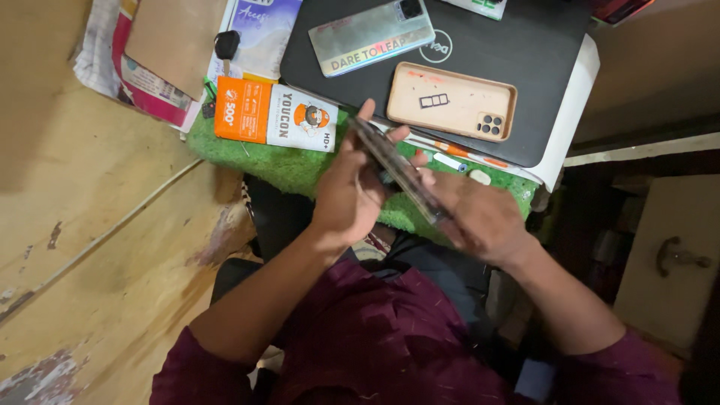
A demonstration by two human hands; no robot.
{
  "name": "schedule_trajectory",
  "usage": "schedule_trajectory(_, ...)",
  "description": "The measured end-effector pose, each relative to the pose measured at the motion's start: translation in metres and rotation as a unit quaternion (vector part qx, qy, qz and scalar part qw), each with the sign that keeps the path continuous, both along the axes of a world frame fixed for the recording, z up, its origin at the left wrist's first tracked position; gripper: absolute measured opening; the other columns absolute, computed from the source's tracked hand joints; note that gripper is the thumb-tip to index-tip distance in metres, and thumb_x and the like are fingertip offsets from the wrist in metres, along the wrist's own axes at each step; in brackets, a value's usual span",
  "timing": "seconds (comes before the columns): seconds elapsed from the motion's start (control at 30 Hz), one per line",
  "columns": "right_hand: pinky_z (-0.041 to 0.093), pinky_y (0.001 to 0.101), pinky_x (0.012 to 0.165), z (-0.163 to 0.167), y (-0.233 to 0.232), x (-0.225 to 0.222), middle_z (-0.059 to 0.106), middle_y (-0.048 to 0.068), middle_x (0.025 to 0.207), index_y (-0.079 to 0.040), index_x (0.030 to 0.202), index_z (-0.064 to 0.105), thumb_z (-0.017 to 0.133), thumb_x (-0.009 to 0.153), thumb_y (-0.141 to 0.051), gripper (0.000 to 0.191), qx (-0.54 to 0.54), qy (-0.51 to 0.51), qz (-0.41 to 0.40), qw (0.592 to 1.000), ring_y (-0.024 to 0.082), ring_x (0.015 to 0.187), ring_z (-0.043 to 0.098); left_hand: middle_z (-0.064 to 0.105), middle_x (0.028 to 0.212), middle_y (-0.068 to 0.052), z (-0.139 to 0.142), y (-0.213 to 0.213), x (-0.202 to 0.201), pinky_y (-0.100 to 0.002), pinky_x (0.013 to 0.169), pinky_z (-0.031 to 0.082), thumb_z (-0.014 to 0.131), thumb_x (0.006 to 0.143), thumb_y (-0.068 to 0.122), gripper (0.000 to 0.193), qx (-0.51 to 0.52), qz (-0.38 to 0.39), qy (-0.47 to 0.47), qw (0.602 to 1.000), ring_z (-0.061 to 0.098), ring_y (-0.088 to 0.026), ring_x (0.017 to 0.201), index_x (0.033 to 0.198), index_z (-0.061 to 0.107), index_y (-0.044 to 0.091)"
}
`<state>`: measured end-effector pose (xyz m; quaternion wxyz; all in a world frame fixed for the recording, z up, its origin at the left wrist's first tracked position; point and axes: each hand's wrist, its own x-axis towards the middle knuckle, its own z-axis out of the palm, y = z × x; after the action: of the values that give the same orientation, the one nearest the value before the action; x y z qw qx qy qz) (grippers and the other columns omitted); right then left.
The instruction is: The person disassembles a smartphone on a green work mat, prying open the back cover and lifting out the battery. They peel adhesive backing from a strip, press the battery and frame back into place, and work the screen assembly back onto the phone body by hand.
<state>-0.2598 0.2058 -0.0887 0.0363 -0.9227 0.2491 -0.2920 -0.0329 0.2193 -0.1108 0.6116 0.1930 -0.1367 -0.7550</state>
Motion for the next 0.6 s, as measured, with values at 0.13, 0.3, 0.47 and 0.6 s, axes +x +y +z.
schedule_trajectory(0.13,0.062,0.0342,0.083,0.023,0.004,0.010,0.072,0.018,0.122,0.003,0.129,0.065,0.071,0.087,-0.006,0.044,-0.054,0.024,0.040,0.997,0.028,0.109,0.075,0.051,0.136,-0.024,0.017,0.005,0.000,-0.052,0.083,0.059,0.058,0.103,0.028,0.069,0.039,-0.019,0.161,0.986,0.066,-0.043,0.105,0.160,0.020,0.014)
schedule_trajectory(0.3,0.062,0.0352,0.089,0.039,0.003,0.022,0.072,0.022,0.119,0.008,0.121,0.070,0.067,0.091,-0.004,0.032,-0.113,0.025,0.076,0.990,0.032,0.110,0.074,0.054,0.128,-0.019,0.023,0.017,-0.001,-0.046,0.082,0.058,0.066,0.099,0.009,0.073,0.068,-0.013,0.013,0.998,0.066,-0.036,0.110,0.161,0.029,0.023)
schedule_trajectory(0.47,0.062,0.0338,0.082,0.033,0.002,0.013,0.072,0.022,0.116,0.008,0.116,0.072,0.069,0.087,-0.004,0.031,-0.103,-0.001,0.112,0.988,0.032,0.106,0.074,0.067,0.110,-0.023,0.018,0.022,-0.001,-0.051,0.074,0.060,0.069,0.099,0.005,0.037,0.065,-0.024,-0.027,0.997,0.069,-0.039,0.094,0.130,0.050,-0.004)
schedule_trajectory(0.6,0.060,0.0328,0.071,0.024,0.001,0.005,0.073,0.023,0.114,0.005,0.114,0.073,0.070,0.085,-0.005,0.031,-0.023,-0.030,0.109,0.993,0.031,0.099,0.076,0.067,0.112,-0.015,0.009,0.018,-0.005,-0.041,0.091,0.059,0.072,0.095,0.002,0.034,0.092,0.027,-0.085,0.992,0.068,-0.026,0.104,0.125,0.056,-0.002)
